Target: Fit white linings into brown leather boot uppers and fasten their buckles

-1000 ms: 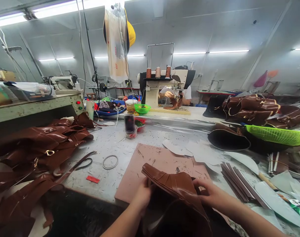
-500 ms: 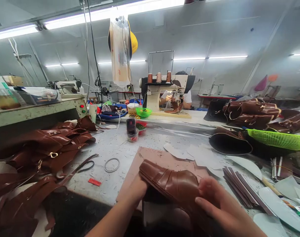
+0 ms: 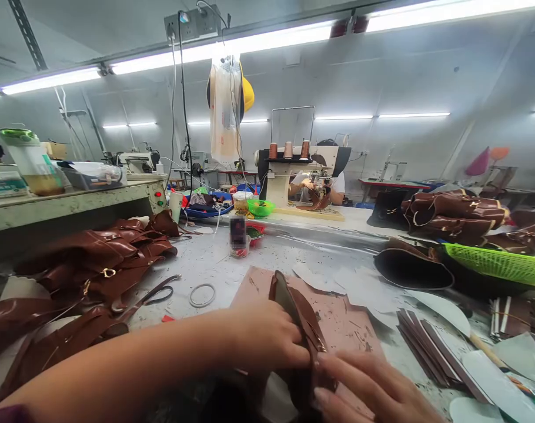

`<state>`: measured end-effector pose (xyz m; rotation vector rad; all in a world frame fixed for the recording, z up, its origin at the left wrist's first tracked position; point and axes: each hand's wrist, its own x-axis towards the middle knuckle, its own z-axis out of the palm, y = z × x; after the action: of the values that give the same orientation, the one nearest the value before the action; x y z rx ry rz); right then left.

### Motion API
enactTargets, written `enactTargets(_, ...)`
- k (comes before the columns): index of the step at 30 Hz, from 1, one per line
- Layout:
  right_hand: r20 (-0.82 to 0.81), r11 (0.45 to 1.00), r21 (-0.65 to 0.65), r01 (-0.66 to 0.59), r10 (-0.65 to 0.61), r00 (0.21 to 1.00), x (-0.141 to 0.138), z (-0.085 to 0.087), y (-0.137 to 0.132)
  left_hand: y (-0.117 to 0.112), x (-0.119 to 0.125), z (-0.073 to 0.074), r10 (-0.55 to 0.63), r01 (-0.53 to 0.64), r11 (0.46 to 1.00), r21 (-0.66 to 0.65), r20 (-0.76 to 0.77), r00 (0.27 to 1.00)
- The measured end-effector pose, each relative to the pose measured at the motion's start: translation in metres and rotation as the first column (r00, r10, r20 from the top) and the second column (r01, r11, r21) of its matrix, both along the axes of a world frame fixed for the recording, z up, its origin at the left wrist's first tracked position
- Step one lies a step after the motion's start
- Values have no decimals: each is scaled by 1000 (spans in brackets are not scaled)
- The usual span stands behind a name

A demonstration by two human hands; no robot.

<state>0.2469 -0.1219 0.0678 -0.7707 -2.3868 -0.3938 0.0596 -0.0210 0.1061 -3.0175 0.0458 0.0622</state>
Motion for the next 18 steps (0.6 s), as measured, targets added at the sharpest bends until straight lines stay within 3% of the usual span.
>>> enactTargets(3, 115, 991, 109, -83, 70, 991, -10, 3, 6, 2, -7, -14, 10, -14, 999, 37, 93, 996)
enactTargets(9, 114, 985, 26, -172, 168, 979, -22, -8, 8, -5, -10, -4, 65, -99, 981, 168, 200, 978)
enactTargets(11, 63, 989, 16, -149, 147, 987, -24, -7, 5, -11, -9, -3, 63, -112, 975, 191, 245, 967)
enactTargets(15, -215, 998, 50, -48, 58, 975, -28, 2, -3, -25, -9, -6, 47, -123, 976, 183, 373, 927)
enactTargets(18, -259, 998, 66, -12, 29, 965, -29, 5, -6, -34, -14, -11, 97, -214, 967, 139, 576, 812)
